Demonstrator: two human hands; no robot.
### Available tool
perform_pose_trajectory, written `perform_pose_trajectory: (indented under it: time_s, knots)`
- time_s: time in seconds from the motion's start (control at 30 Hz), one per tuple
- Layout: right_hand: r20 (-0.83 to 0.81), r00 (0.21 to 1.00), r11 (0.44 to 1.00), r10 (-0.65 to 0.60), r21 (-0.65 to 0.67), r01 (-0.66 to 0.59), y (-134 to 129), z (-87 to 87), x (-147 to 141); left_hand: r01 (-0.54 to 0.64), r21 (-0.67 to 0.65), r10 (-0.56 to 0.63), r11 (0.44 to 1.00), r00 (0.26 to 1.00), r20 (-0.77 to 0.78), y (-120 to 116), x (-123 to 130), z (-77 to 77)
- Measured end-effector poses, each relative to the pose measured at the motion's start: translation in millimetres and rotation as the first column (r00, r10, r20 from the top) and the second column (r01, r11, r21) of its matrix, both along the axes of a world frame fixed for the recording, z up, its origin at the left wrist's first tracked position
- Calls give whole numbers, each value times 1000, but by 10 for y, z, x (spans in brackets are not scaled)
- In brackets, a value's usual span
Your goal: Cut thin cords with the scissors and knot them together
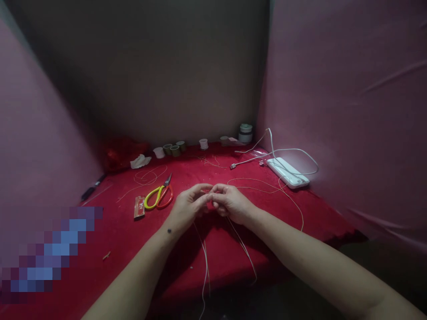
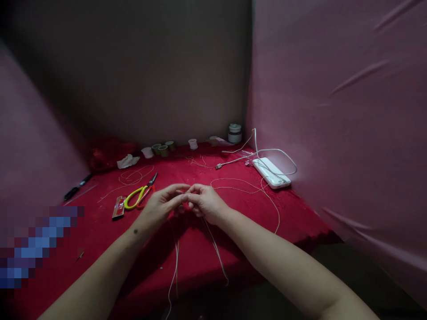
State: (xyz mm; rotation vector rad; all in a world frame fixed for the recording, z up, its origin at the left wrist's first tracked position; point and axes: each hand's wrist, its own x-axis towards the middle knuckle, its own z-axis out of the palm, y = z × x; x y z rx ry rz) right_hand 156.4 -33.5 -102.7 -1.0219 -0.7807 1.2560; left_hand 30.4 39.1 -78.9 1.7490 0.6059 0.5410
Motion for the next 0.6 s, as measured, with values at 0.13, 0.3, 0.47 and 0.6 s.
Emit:
perform_pose_trajectory:
  time_s: [0.13, 0.3, 0.47, 0.6]
  knots:
    - [-62, 998, 999, 5, 33, -3, 5, -24, -19, -116, 15, 116, 993, 993, -26, -16, 7, 37]
    - [-136, 991, 996, -7, 93, 19, 15, -49, -23, -127, -49, 126, 991, 992, -30, -33, -12, 89]
    - [-249, 967, 991, -57, 103, 85, 4, -38, -51, -52, -175, 45, 983, 998, -40, -32, -14, 59]
    - [-273, 961, 990, -48, 113, 82, -7, -36, -60, -68, -207, 65, 976, 998, -19, -29, 4, 49]
